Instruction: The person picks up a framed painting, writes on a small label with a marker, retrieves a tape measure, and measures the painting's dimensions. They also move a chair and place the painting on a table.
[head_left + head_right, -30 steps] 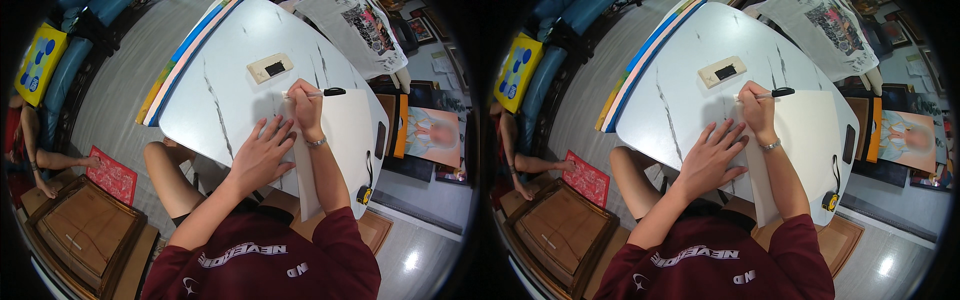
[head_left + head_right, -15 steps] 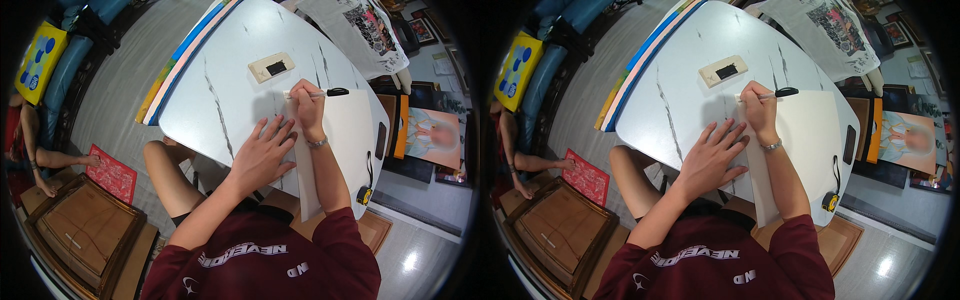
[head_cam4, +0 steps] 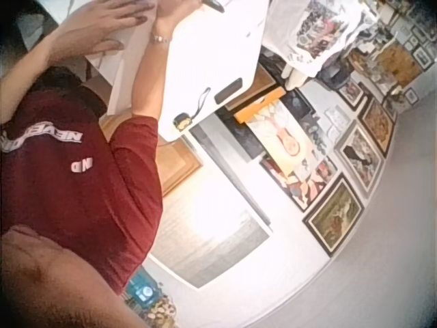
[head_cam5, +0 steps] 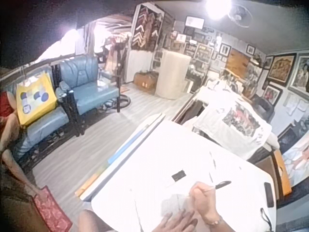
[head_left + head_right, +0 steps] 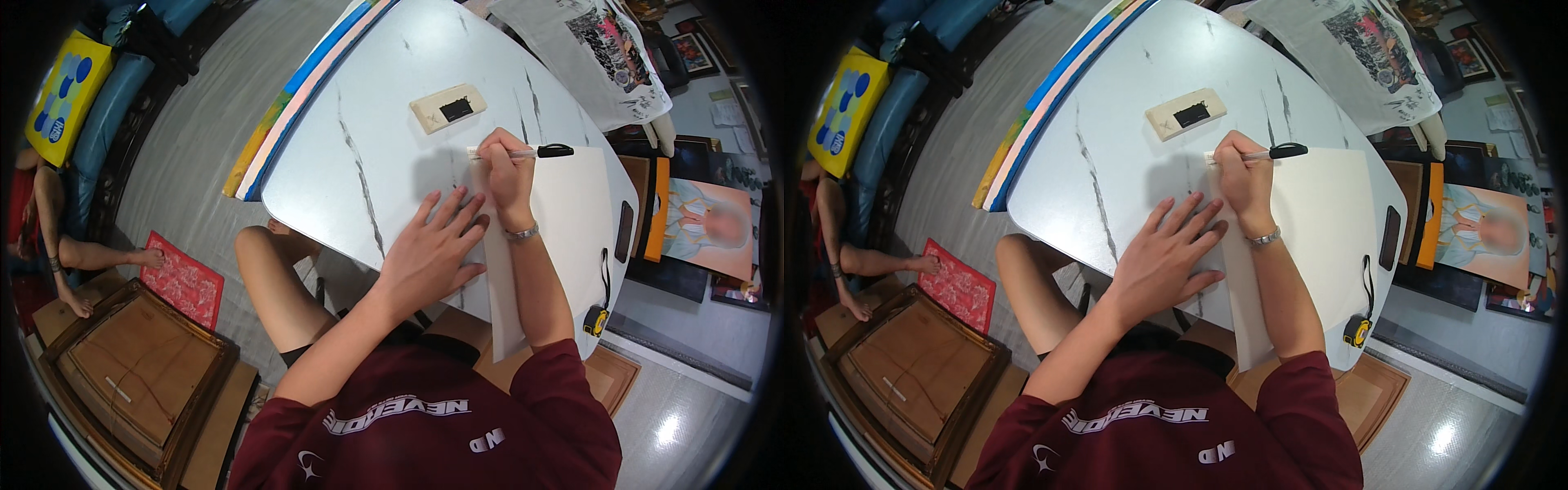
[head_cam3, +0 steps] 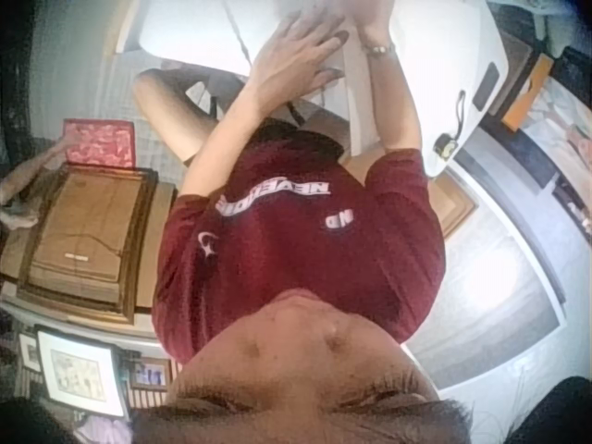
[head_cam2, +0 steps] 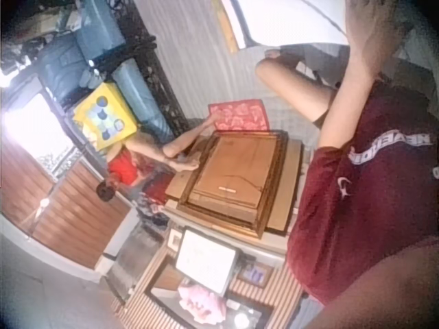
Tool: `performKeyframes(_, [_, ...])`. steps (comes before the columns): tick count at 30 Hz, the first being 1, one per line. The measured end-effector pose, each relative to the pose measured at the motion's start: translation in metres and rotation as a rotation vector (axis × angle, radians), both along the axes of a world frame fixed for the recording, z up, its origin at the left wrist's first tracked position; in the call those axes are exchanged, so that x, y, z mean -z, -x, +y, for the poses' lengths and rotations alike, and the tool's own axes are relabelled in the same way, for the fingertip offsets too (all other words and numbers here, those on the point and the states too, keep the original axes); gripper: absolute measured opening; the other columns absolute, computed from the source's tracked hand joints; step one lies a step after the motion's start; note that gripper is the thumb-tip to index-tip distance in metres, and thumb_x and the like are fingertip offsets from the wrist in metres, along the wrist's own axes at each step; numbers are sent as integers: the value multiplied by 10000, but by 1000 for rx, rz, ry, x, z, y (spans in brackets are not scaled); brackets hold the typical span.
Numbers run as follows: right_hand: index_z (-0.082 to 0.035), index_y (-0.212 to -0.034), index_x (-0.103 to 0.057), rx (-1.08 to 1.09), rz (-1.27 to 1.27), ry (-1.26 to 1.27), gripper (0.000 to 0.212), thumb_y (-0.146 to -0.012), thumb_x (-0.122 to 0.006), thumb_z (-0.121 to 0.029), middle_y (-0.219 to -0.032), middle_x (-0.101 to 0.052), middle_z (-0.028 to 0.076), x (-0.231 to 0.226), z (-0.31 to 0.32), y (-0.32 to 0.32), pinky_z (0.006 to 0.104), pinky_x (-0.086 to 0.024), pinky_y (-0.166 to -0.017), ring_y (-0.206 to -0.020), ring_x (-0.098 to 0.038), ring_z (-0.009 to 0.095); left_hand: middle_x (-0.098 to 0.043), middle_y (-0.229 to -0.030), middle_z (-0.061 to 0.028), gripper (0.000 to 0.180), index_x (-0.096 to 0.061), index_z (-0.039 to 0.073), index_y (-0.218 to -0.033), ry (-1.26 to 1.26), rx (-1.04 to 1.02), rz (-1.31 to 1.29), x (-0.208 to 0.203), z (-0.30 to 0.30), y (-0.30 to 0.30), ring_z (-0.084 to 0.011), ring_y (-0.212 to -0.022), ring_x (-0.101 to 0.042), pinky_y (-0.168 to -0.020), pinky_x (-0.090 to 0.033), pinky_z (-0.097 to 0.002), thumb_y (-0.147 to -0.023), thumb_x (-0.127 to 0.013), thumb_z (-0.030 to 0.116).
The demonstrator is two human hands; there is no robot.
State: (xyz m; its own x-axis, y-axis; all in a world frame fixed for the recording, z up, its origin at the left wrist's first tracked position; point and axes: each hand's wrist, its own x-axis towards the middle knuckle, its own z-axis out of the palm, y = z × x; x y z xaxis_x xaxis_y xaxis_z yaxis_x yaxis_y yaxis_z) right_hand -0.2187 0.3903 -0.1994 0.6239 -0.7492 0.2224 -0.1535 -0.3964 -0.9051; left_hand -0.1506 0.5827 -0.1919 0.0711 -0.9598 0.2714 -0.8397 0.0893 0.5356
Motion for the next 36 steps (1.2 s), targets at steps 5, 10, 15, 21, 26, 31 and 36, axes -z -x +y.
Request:
performKeyframes(5, [-6, -707, -588, 1, -23, -6, 174, -852, -492, -24, -641, -488, -45, 0, -1, 1, 236, -289, -566, -633, -359, 36, -461, -1567, -84, 582, -594, 106, -1380, -9, 2, 12, -1, 0, 1, -296, -1488, -365, -1238, -257, -487, -940, -655, 482])
performKeyframes(10, [-7, -706, -582, 1, -5, 15, 176, -854, -488, -25, -651, -494, -45, 2, -1, 2, 238, -289, -564, -637, -360, 39, -460, -1570, -81, 577, -596, 108, -1376, -7, 2, 17, -1, 0, 0, -293, -1489, -364, -1238, -258, -485, -938, -658, 479])
performKeyframes(15, [-9, -702, -556, 18, 12, -11, 178, -870, -499, -29, -638, -481, -26, -1, 0, 3, 248, -326, -560, -630, -388, 53, -462, -1568, -82, 576, -597, 108, -1376, -4, 1, 30, -1, 0, 0, -293, -1489, -365, -1238, -259, -482, -936, -663, 474])
performKeyframes(21, [-13, -698, -575, 6, -12, 36, 171, -851, -501, -31, -651, -492, -45, 3, -3, 2, 238, -295, -569, -638, -358, 40, -464, -1566, -83, 580, -597, 106, -1375, -2, 0, 26, 0, 0, 0, -291, -1488, -367, -1237, -261, -480, -929, -671, 470])
performKeyframes(26, [-7, -696, -569, 32, 35, -4, 175, -854, -500, -36, -649, -490, -41, 0, -1, 3, 234, -299, -569, -632, -359, 42, -465, -1566, -83, 581, -600, 104, -1372, -12, -1, 20, -1, 0, -1, -291, -1485, -371, -1237, -262, -480, -928, -670, 471])
performKeyframes(31, [-15, -697, -574, 34, -2, 32, 175, -856, -508, -45, -643, -488, -40, 2, 1, 2, 234, -284, -552, -616, -352, 39, -463, -1569, -80, 578, -599, 113, -1374, -13, -4, 13, -2, 0, 0, -292, -1486, -369, -1234, -266, -480, -933, -662, 481])
performKeyframes(36, [-18, -747, -599, 84, -180, -247, 198, -924, -543, -86, -645, -514, -13, 0, -15, 13, 245, -326, -538, -594, -407, 51, -458, -1575, -77, 578, -595, 129, -1381, -18, -9, -15, -3, -1, 4, -289, -1492, -362, -1232, -270, -471, -938, -652, 496])
